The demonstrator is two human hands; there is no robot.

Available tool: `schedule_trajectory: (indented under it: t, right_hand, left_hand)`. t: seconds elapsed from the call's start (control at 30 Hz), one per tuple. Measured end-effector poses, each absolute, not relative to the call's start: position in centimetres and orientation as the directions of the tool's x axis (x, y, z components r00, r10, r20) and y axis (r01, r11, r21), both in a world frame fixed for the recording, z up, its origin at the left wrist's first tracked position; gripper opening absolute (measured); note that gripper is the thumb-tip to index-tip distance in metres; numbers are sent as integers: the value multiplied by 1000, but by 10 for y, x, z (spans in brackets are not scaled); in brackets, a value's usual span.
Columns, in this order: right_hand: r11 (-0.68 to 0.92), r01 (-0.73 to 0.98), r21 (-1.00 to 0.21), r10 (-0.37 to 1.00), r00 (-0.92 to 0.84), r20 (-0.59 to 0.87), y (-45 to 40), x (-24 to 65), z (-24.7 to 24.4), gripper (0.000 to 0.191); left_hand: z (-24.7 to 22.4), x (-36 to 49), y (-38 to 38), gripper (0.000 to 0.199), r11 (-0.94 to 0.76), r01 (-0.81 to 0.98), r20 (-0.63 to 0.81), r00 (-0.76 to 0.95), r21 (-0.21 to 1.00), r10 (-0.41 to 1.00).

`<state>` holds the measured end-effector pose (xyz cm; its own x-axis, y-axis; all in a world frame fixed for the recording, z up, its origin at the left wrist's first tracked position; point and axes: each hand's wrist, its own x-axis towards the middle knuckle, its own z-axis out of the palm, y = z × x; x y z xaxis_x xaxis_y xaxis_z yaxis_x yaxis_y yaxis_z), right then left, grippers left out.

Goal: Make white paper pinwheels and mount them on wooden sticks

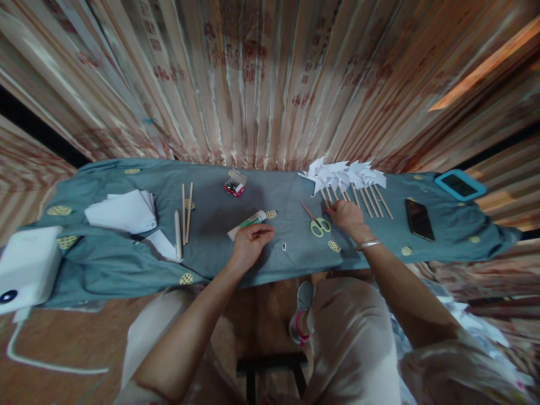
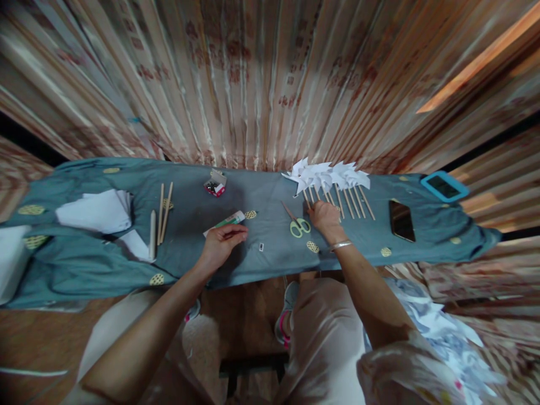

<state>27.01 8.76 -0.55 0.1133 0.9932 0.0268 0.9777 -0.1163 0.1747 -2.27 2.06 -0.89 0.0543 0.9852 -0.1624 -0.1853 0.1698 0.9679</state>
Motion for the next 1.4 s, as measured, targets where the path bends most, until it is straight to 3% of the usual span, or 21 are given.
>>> schedule_trajectory:
  t: [0.13,0.27,0.4,0.57,0.93,1.13,1.23,1.37,1.4]
  right_hand:
    - [-197,975,108,978,203,-51,89,262,4,32]
    - [-176,983,52,983,179,-50,80,244,18,33]
    - [-80,993,-85,997,79,-16,55,212,32,31]
    - [33,940,-341,999,-42,-17,21,170,38,26]
    - [190,914,-358,982,-183,52,0,151,39,20]
    - [177,822,-541,984,-165,72,10,176,39,27]
    - [12,873,-488,989,60,132,35,218,35,26]
    - [-273,954,-126,947,289,142,72,279,25,27]
    - [-303,948,-98,938,315,143,79,291,22,28]
  left_hand:
    - [-9,-21,21,12,177,-181,-169,56,967,984]
    - [-9,-13,22,11,185,-197,-174,72,963,982]
    - [-6,-2,24,16,240,-299,-221,94,924,971]
    - [-1,8,25,34,297,-378,-289,81,877,954]
    - [1,13,26,29,291,-431,-297,55,854,953]
    - [1,12,27,30,299,-409,-300,64,862,952]
    - [1,11,27,32,309,-410,-315,56,858,948]
    - [3,9,27,31,303,-405,-313,44,863,949]
    - [3,8,27,30,303,-403,-315,40,863,948]
